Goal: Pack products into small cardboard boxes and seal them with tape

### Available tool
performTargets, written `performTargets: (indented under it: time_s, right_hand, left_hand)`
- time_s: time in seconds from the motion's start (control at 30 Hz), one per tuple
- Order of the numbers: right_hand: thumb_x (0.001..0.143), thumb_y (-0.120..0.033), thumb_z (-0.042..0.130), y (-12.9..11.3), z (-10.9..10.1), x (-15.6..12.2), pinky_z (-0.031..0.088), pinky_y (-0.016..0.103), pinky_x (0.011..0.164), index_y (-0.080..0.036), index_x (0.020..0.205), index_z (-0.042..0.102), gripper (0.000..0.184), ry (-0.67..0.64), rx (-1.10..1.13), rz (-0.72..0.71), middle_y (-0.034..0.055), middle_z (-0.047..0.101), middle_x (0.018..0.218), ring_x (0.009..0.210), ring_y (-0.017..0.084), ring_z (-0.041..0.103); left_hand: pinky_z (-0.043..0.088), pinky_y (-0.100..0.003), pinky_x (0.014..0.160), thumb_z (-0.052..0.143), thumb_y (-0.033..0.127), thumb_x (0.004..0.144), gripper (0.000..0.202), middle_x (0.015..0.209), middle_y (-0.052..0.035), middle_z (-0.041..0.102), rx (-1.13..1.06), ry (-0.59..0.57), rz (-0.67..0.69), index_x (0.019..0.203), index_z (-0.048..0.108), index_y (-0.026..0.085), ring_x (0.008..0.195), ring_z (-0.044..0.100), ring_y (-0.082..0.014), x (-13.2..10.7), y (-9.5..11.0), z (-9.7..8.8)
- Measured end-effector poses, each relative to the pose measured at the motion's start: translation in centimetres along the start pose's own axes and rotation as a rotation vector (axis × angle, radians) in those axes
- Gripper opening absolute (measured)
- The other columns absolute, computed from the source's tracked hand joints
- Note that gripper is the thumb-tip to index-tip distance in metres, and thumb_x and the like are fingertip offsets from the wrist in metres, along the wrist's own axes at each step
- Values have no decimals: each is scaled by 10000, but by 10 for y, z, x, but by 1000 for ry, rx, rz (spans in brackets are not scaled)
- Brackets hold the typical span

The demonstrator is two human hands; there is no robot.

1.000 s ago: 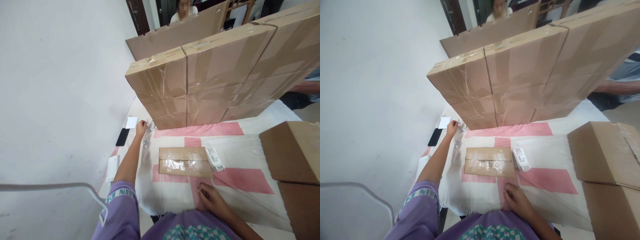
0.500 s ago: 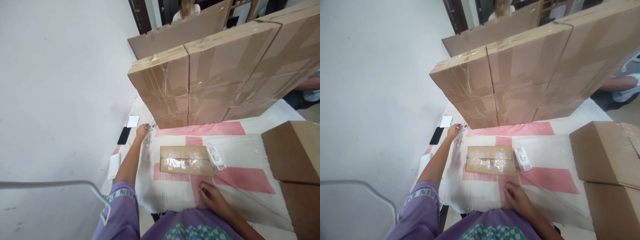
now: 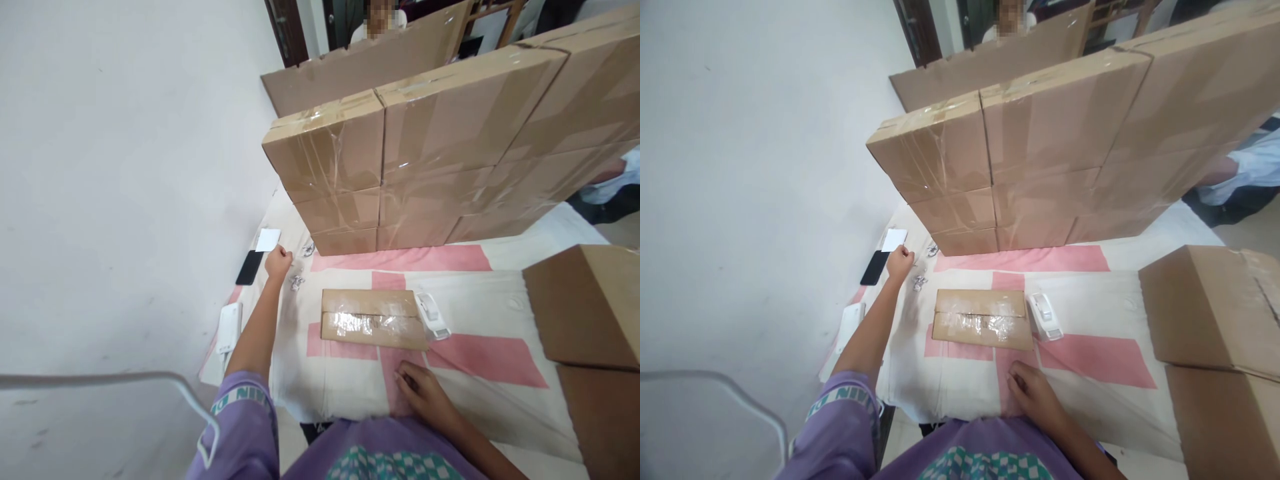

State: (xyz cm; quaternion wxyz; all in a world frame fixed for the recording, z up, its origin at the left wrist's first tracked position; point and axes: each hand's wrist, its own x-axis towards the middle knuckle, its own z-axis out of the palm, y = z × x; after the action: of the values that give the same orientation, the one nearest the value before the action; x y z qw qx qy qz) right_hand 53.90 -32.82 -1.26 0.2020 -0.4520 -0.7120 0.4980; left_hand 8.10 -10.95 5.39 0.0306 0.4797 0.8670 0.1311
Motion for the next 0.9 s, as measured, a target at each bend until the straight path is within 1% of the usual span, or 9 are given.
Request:
performTargets:
  time_s: [0.07, 0.17, 0.23, 0.3, 0.37, 0.43, 0.67, 0.8, 0.9]
  right_hand:
    - [999, -406, 409, 0, 0, 1, 358, 272, 609, -215, 720, 450, 340, 3, -2, 0, -10, 503, 676, 632, 162, 511]
    - [990, -420, 416, -1, 0, 1, 359, 273, 596, -216, 710, 449, 347, 14, -6, 6, -6, 513, 665, 621, 164, 515]
    - [984, -425, 426, -1, 0, 1, 358, 272, 588, -217, 705, 451, 349, 23, -15, 15, -4, 523, 658, 615, 164, 518]
    - [986, -427, 425, -3, -1, 0, 360, 273, 587, -217, 704, 457, 353, 29, -28, 15, -1, 534, 657, 613, 165, 522]
    - [995, -433, 415, -4, -2, -1, 367, 276, 590, -216, 707, 466, 364, 31, -40, 9, 4, 544, 662, 618, 169, 531]
    - [1003, -440, 406, -6, -3, -2, 376, 279, 593, -216, 705, 468, 378, 36, -48, 3, 7, 548, 663, 616, 172, 536]
    - [1014, -444, 427, -8, -6, -1, 394, 277, 597, -216, 690, 463, 398, 39, -62, -27, 5, 546, 654, 610, 170, 544]
    - [1014, -442, 431, -10, -6, 0, 387, 270, 583, -216, 689, 467, 398, 37, -69, -41, 0, 538, 648, 595, 163, 534]
    - [1016, -454, 421, -10, -5, 0, 381, 266, 566, -221, 677, 450, 413, 50, -51, -49, -7, 515, 626, 574, 159, 517]
  left_hand:
    - [507, -394, 951, 534, 295, 973, 274, 1156, -96, 713, -14, -6, 77, 1204, 639, 192, 1090, 659, -244, 0, 8, 1]
    - [446, -370, 1053, 637, 287, 898, 406, 1347, -62, 667, -43, -61, 243, 1303, 615, 276, 1254, 591, -244, 3, 27, 10]
    - [415, -419, 1102, 711, 310, 858, 460, 1364, -60, 658, -59, -106, 316, 1309, 624, 281, 1299, 560, -267, 6, 43, 21]
    - [406, -499, 1119, 721, 360, 880, 424, 1321, -86, 665, -78, -127, 329, 1275, 645, 226, 1279, 569, -286, 8, 56, 32]
    - [421, -551, 1110, 676, 407, 936, 392, 1282, -104, 665, -109, -115, 299, 1250, 650, 173, 1240, 594, -284, 9, 64, 41]
    - [455, -548, 1091, 633, 424, 973, 385, 1277, -106, 662, -159, -83, 253, 1258, 644, 164, 1213, 614, -270, 8, 65, 47]
    - [529, -461, 989, 543, 432, 1016, 406, 1245, -109, 691, -274, 34, 1, 1321, 619, 174, 1092, 675, -234, -18, 35, 45]
    - [427, -540, 1062, 526, 356, 961, 383, 1389, -147, 628, -240, 62, -92, 1285, 685, 228, 1288, 576, -349, -27, 33, 40]
    - [343, -553, 1132, 617, 323, 893, 410, 1434, -127, 597, -231, 28, -26, 1295, 682, 273, 1368, 501, -350, -21, 50, 42]
